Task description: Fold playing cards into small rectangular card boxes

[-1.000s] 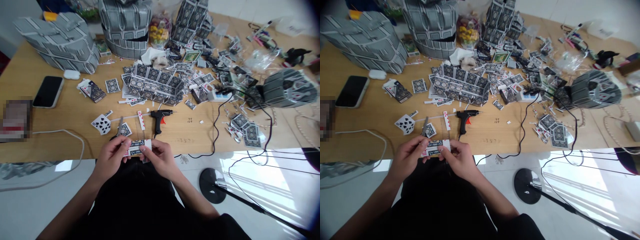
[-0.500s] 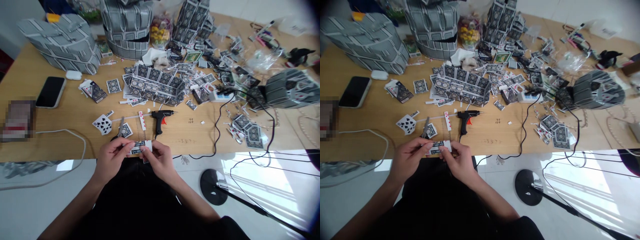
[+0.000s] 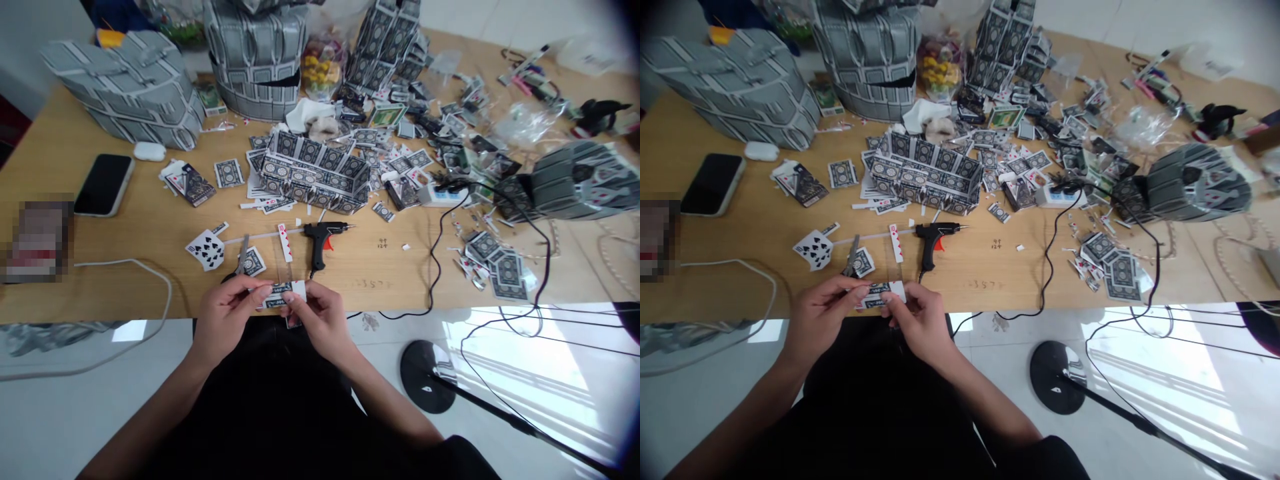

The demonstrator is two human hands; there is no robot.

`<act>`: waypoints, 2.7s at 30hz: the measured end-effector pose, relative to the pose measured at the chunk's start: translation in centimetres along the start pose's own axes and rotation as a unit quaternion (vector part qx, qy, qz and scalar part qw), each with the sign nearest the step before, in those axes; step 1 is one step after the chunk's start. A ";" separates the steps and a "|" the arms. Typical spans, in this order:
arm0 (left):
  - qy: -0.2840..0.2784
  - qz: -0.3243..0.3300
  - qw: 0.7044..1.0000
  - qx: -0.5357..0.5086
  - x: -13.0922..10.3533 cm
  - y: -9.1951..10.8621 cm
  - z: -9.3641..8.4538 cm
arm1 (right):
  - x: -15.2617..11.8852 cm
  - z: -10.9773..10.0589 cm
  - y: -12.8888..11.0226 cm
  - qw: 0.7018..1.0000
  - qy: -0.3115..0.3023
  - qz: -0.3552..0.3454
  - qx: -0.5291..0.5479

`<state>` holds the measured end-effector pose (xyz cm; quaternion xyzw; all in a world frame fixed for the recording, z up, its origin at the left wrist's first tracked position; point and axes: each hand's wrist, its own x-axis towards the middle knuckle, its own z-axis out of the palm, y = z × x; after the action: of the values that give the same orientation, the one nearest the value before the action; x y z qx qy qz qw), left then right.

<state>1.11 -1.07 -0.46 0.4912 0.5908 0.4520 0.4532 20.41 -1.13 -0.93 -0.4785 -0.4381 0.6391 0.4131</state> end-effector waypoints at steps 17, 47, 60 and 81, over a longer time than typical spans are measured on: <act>0.029 -0.024 0.999 -0.034 0.3 0.4 0.1 | 0.4 0.5 -0.6 1.000 0.000 -0.002 0.009; -0.011 -0.022 0.999 -0.023 0.1 0.8 0.2 | 0.7 0.8 -0.5 0.999 0.024 0.018 0.045; -0.104 -0.031 0.993 -0.047 -0.1 0.0 -0.4 | 0.5 0.6 -0.8 1.000 -0.007 0.008 0.028; -0.140 -0.151 0.916 -0.345 0.0 -1.6 0.1 | 1.5 -0.9 -1.4 0.993 -0.043 0.073 0.083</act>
<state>0.94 -1.28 -2.04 0.2673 0.3965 0.4804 0.7352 21.17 0.85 -0.07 -0.4459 -0.3648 0.7216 0.3840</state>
